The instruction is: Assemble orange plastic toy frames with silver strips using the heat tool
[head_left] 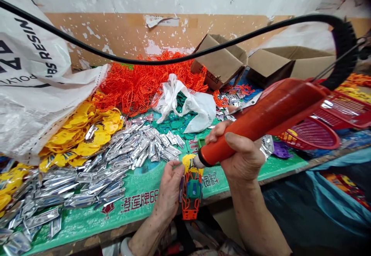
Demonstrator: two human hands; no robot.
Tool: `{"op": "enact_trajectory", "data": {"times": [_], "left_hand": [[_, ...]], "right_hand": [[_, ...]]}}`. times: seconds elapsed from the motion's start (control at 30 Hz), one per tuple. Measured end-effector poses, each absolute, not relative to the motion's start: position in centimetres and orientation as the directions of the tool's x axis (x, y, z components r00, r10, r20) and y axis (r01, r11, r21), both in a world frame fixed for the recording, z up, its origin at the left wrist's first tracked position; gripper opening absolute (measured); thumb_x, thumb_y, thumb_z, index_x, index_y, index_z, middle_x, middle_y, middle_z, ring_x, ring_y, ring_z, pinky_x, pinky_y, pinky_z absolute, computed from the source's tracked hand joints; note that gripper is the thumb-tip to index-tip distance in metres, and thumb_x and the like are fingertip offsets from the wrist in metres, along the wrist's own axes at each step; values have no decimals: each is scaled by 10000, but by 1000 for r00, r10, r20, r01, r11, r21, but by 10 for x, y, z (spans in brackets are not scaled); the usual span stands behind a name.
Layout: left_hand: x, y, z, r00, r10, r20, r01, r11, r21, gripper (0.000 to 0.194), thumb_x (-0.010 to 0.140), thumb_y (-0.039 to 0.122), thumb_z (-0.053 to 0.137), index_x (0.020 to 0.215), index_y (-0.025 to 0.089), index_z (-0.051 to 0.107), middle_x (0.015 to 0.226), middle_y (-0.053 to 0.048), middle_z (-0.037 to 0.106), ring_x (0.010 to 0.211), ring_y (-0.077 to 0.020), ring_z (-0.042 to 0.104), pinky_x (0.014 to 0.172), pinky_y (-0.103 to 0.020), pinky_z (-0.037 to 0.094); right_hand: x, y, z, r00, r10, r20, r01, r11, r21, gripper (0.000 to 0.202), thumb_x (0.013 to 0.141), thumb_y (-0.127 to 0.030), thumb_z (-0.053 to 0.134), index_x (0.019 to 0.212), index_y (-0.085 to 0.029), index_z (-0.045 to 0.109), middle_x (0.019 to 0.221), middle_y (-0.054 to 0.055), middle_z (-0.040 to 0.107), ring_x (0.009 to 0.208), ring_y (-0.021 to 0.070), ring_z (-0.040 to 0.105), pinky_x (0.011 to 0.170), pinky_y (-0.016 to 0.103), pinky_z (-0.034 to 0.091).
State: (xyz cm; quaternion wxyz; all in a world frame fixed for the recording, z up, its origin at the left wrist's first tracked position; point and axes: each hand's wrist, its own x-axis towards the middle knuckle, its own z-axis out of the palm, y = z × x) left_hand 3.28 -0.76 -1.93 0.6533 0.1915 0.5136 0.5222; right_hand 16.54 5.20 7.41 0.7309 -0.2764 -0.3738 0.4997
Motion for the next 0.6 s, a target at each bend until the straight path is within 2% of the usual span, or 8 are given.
{"op": "enact_trajectory", "data": {"times": [0.07, 0.13, 0.23, 0.3, 0.4, 0.6], "left_hand": [[31, -8, -19, -71, 901, -428, -493, 341, 800, 546, 710, 355, 802, 1178, 257, 537, 656, 88, 588, 504, -96, 510, 479, -184, 388], [29, -8, -18, -55, 928, -369, -458, 305, 835, 572, 712, 316, 797, 1242, 263, 587, 750, 51, 655, 574, -109, 556, 539, -199, 425], [25, -9, -15, -20, 960, -279, -289, 261, 921, 332, 757, 285, 750, 1085, 235, 752, 979, -25, 727, 798, -173, 627, 720, -247, 479], [23, -9, -14, 2, 980, -200, -178, 198, 964, 240, 779, 258, 723, 1008, 233, 793, 1001, -38, 727, 905, -212, 620, 820, -272, 464], [23, -8, -14, 26, 992, -126, -122, 129, 984, 165, 795, 246, 705, 922, 233, 811, 871, -30, 698, 854, -208, 601, 806, -274, 446], [25, -8, -17, 2, 987, -163, -155, 161, 975, 91, 781, 252, 716, 813, 215, 792, 814, -20, 668, 779, -185, 572, 755, -262, 426]], "right_hand": [[166, 54, 74, 202, 944, 260, -544, 329, -772, 425, 621, -205, 685, 1034, -254, 601, 650, -48, 605, 533, 150, 571, 565, 337, 497], [168, 54, 75, 183, 951, 249, -555, 309, -772, 425, 614, -228, 680, 1031, -252, 603, 655, -46, 586, 530, 146, 561, 559, 336, 502], [171, 53, 75, 160, 955, 250, -554, 296, -778, 381, 624, -261, 673, 1000, -251, 611, 673, -42, 557, 538, 141, 553, 562, 336, 513], [173, 52, 75, 147, 953, 265, -562, 301, -770, 341, 639, -266, 678, 974, -260, 615, 686, -41, 555, 552, 138, 560, 569, 328, 514], [173, 51, 75, 127, 952, 278, -598, 297, -745, 285, 657, -247, 688, 933, -265, 622, 693, -38, 578, 574, 139, 579, 585, 315, 515], [172, 49, 74, 108, 951, 291, -623, 293, -725, 268, 655, -225, 702, 912, -261, 635, 695, -36, 598, 567, 143, 586, 582, 320, 522]]}}
